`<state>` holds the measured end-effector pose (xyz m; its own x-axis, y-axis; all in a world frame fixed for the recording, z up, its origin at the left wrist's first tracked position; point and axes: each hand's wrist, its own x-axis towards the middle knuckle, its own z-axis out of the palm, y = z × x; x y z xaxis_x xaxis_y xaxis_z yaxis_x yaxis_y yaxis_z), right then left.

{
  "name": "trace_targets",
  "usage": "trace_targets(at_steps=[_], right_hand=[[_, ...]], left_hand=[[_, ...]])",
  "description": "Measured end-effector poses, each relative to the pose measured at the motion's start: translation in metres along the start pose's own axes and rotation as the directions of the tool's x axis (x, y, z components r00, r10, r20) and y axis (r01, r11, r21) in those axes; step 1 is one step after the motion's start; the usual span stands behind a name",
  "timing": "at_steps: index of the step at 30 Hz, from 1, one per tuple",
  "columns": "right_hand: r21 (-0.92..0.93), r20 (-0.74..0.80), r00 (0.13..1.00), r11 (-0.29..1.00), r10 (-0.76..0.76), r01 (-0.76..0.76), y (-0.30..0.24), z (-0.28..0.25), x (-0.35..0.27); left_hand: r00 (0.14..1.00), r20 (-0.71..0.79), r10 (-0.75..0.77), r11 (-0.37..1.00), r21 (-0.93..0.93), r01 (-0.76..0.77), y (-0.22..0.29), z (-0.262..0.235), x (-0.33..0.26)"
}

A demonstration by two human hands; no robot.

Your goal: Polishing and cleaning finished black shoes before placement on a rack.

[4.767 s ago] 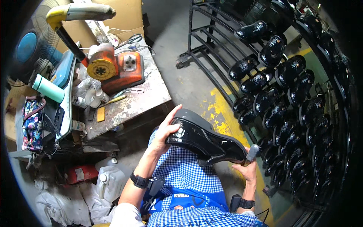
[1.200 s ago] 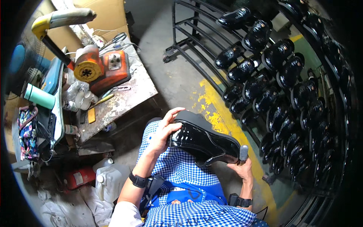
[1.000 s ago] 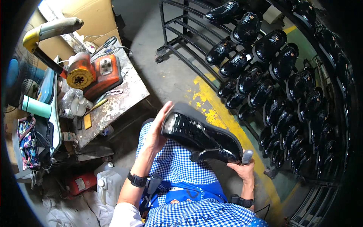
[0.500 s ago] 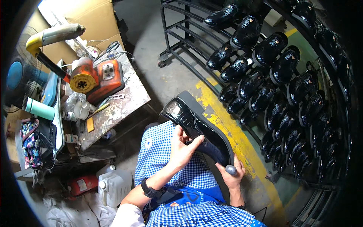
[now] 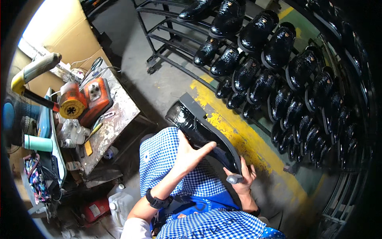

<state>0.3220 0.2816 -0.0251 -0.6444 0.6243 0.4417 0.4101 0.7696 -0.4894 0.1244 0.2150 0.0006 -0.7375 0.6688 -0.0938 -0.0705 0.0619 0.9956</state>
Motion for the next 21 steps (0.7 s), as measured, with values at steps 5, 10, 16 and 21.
trace_targets(at_steps=[5,10,16,21], right_hand=[[-0.053,-0.095,0.994,0.998,-0.050,0.045,0.014,-0.004,-0.003],[0.159,-0.082,0.948,0.943,0.309,-0.293,0.026,0.002,-0.019],[0.662,0.448,0.228,-0.150,0.864,-0.734,0.120,0.017,-0.108],[0.751,0.353,-0.217,-0.413,0.910,-0.514,0.199,0.055,-0.153]], left_hand=[[0.995,-0.013,-0.099,0.925,0.369,0.096,0.022,0.021,0.007],[0.939,-0.080,-0.334,0.894,0.290,0.342,-0.003,0.027,0.040],[0.994,0.101,0.031,0.886,0.459,-0.074,-0.029,-0.014,0.034],[0.942,0.224,0.249,0.674,0.658,-0.335,-0.026,-0.016,0.029]])
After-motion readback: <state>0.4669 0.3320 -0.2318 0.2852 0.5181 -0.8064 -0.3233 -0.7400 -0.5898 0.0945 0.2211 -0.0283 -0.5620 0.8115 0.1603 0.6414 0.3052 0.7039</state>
